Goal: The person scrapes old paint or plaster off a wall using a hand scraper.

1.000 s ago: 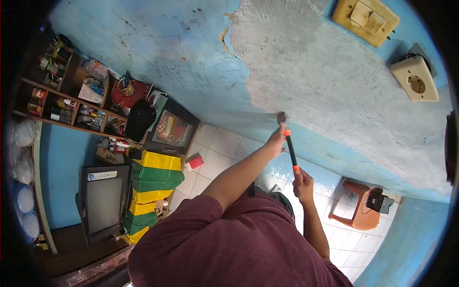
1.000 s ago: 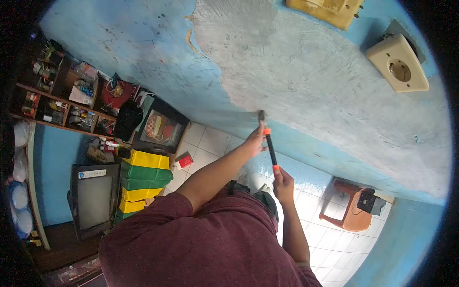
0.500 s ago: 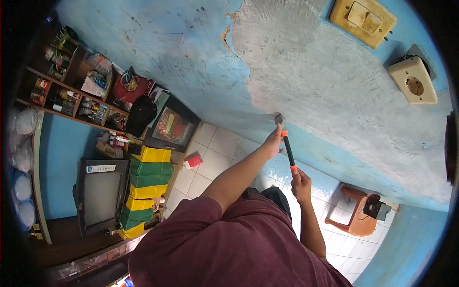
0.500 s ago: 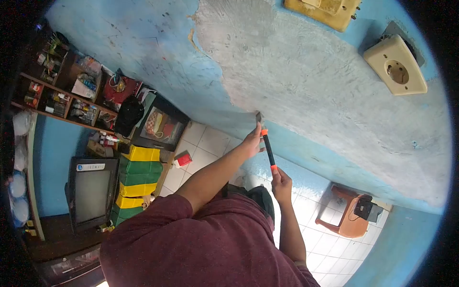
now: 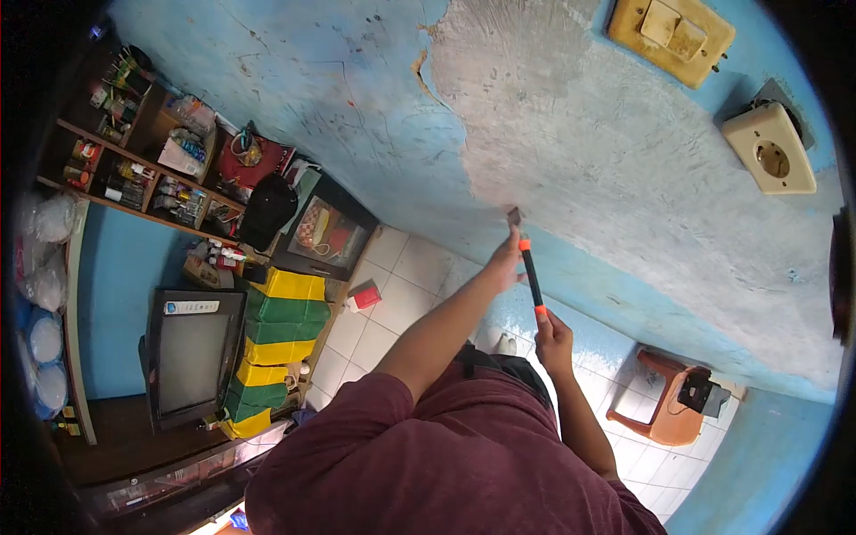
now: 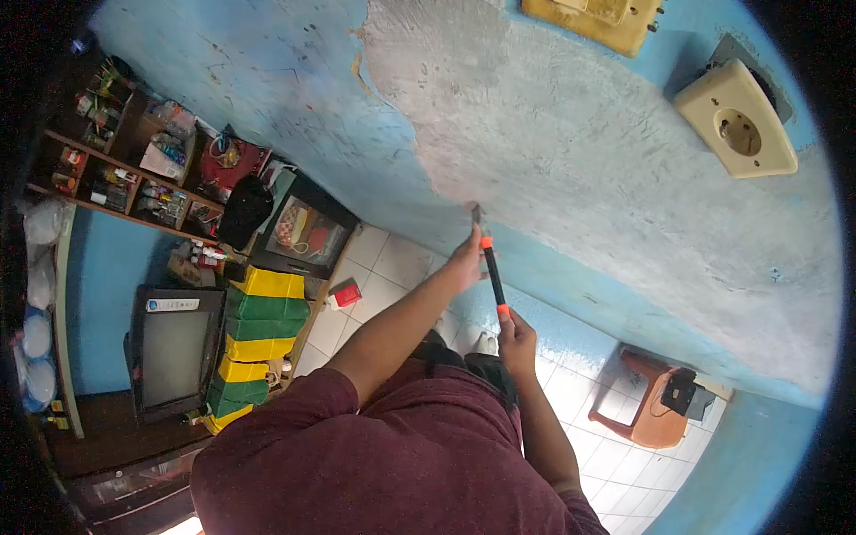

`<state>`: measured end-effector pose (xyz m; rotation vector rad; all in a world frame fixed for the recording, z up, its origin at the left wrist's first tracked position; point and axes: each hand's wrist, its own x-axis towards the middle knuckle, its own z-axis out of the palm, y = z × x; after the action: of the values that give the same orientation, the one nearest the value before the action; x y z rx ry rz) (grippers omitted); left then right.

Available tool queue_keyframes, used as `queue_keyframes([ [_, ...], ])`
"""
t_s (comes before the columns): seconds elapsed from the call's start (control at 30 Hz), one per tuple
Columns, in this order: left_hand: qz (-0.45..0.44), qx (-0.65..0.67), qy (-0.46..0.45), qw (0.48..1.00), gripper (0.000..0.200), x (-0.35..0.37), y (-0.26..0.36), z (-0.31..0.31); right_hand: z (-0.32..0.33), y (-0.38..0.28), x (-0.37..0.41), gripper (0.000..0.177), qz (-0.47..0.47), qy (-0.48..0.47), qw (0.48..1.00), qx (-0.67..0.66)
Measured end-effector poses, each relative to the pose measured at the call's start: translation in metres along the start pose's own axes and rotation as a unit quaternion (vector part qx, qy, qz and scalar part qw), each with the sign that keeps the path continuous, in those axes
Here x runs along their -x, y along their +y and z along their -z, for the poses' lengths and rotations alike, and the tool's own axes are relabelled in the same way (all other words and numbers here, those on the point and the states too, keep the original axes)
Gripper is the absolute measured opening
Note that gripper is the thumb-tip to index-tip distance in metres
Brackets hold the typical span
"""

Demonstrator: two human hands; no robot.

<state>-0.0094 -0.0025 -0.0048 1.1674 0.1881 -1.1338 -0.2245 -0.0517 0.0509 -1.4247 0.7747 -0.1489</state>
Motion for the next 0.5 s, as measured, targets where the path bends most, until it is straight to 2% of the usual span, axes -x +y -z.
queue_keyframes([
  [0.1,-0.018,-0.055,-0.004,0.998,0.087,0.001,0.005,0.009,-0.006,0.004,-0.002,0.038,0.002,0.012,0.999,-0.039],
  [0.13,-0.022,-0.022,-0.006,1.000,0.088,-0.001,0.003,0.004,-0.002,0.003,0.001,0.038,-0.017,0.004,0.999,-0.051],
  [0.23,-0.014,-0.039,-0.008,0.999,0.086,0.000,-0.001,-0.003,-0.001,-0.005,0.009,0.038,-0.027,0.021,0.998,-0.044],
  [0.3,-0.002,-0.005,-0.013,1.000,0.085,-0.004,0.009,0.009,-0.012,-0.014,-0.002,0.038,-0.019,-0.001,0.999,-0.037],
  [0.37,-0.032,0.013,0.035,0.999,0.085,-0.005,0.017,0.029,-0.024,-0.016,-0.014,0.039,0.007,-0.022,1.000,0.000],
  [0.43,-0.018,-0.012,0.022,1.000,0.086,-0.006,0.015,0.030,-0.021,-0.004,-0.008,0.039,0.036,-0.003,0.999,0.014],
  [0.5,-0.004,-0.071,0.008,0.997,0.085,-0.004,0.003,0.014,-0.014,0.005,0.006,0.038,-0.025,0.023,0.999,-0.041],
])
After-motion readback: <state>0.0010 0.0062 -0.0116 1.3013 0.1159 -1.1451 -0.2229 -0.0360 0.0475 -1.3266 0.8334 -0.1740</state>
